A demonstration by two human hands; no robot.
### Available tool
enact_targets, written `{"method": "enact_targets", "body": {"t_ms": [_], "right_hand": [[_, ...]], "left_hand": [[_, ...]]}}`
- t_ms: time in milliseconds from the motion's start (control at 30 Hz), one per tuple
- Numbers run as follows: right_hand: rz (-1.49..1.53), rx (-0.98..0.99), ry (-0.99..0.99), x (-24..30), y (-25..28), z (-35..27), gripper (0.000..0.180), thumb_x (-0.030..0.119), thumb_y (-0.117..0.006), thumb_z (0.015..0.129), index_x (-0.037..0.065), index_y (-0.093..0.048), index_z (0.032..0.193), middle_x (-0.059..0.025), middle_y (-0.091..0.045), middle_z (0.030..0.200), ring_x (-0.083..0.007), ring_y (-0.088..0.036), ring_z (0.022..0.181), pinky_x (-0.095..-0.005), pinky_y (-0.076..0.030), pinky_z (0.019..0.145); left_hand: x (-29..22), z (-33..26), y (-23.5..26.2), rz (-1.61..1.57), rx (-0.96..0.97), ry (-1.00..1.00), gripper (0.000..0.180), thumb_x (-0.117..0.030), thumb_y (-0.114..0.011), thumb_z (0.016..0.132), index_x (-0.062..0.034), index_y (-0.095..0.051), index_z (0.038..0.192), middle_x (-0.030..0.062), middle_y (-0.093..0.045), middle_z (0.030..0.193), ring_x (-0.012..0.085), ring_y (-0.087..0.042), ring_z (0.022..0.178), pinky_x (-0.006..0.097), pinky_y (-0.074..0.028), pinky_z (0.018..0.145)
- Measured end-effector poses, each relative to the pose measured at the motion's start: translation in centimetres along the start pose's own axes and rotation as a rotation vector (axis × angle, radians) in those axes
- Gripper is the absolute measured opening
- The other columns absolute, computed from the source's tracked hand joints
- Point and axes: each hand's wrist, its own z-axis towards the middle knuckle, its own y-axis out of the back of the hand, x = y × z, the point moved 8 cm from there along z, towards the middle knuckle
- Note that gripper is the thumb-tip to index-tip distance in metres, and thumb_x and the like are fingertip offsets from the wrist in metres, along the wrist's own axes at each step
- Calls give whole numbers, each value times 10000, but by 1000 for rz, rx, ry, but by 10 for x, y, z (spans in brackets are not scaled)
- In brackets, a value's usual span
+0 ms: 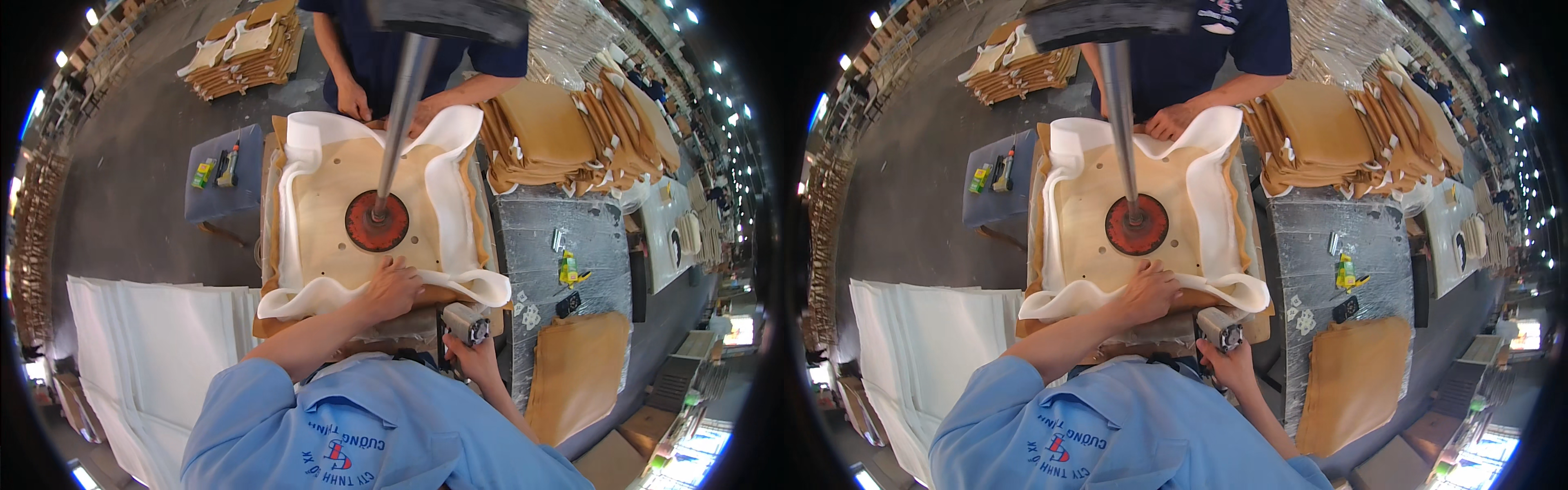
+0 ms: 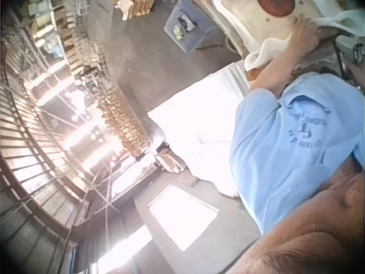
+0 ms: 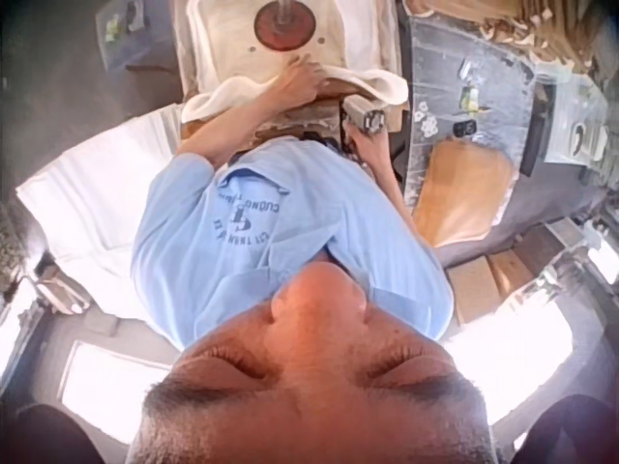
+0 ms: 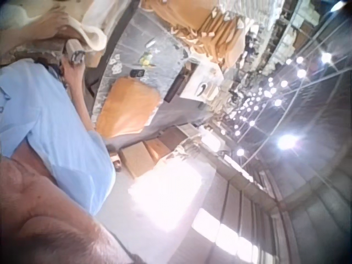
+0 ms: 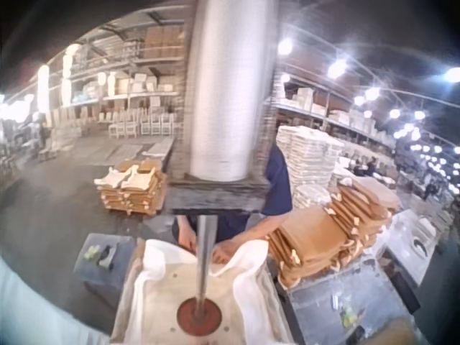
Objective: The person assembles a chair seat by layering white fabric and brown material over a wooden base. They use a pneumatic staple gun to secure the layers to the underside of the seat while a coworker assists by applying adhesive and holding the materials in place.
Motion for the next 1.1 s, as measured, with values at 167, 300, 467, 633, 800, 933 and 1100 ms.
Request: {"method": "enact_targets", "body": {"t_ms": [167, 300, 467, 633, 800, 933, 1100], "right_hand": [[-163, 28, -89, 25, -11, 31, 235, 243, -804, 1008, 30, -734, 1081, -26, -707, 722, -102, -672, 606, -284, -513, 544], [-202, 5, -206, 32, -13, 46, 244, 266, -808, 1006, 33, -741, 1033, -22, -691, 694, -108, -637, 571, -288, -501, 530], [-323, 34, -256, 44, -19, 64, 205, 220, -800, 1014, 30, -722, 1014, -27, -672, 686, -122, -618, 559, -306, -487, 519], [-361, 27, -249, 50, -27, 76, 201, 191, -819, 994, 18, -717, 982, -20, -657, 666, -117, -597, 512, -303, -470, 476], [-386, -31, -215, 48, -29, 84, 218, 199, -836, 983, 20, -721, 938, -10, -637, 630, -114, -584, 484, -310, -454, 443], [-392, -27, -219, 52, -33, 84, 228, 204, -839, 983, 22, -721, 914, -7, -635, 624, -115, -586, 483, -312, -456, 441], [-471, 29, -290, 49, -32, 77, 232, 206, -826, 978, 5, -719, 1023, -6, -638, 637, -106, -598, 503, -308, -473, 469]], "left_hand": [[16, 9, -10, -82, -53, 36, 143, -270, -744, 968, -141, -786, 922, 46, -710, 968, 294, -591, 1118, 501, -393, 996], [20, 10, -11, -104, -105, 39, 185, -319, -740, 971, -148, -791, 923, 38, -707, 985, 290, -593, 1115, 482, -402, 1000], [25, 9, -9, -172, -123, 82, 194, -333, -738, 963, -157, -785, 897, 37, -686, 955, 273, -595, 1083, 458, -412, 990], [29, 9, -9, -167, -160, 85, 183, -314, -748, 939, -147, -765, 864, 40, -671, 939, 269, -592, 1067, 460, -414, 978], [26, 7, -10, -110, -126, 122, 157, -292, -740, 920, -146, -760, 865, 48, -657, 987, 268, -577, 1072, 468, -399, 997], [23, -2, -4, -79, -93, 158, 165, -299, -730, 915, -141, -775, 905, 68, -636, 1044, 280, -561, 1119, 477, -379, 1044], [29, -3, -5, -177, -131, 199, 165, -292, -729, 912, -132, -769, 903, 70, -616, 1038, 283, -556, 1132, 482, -373, 1040]]}}
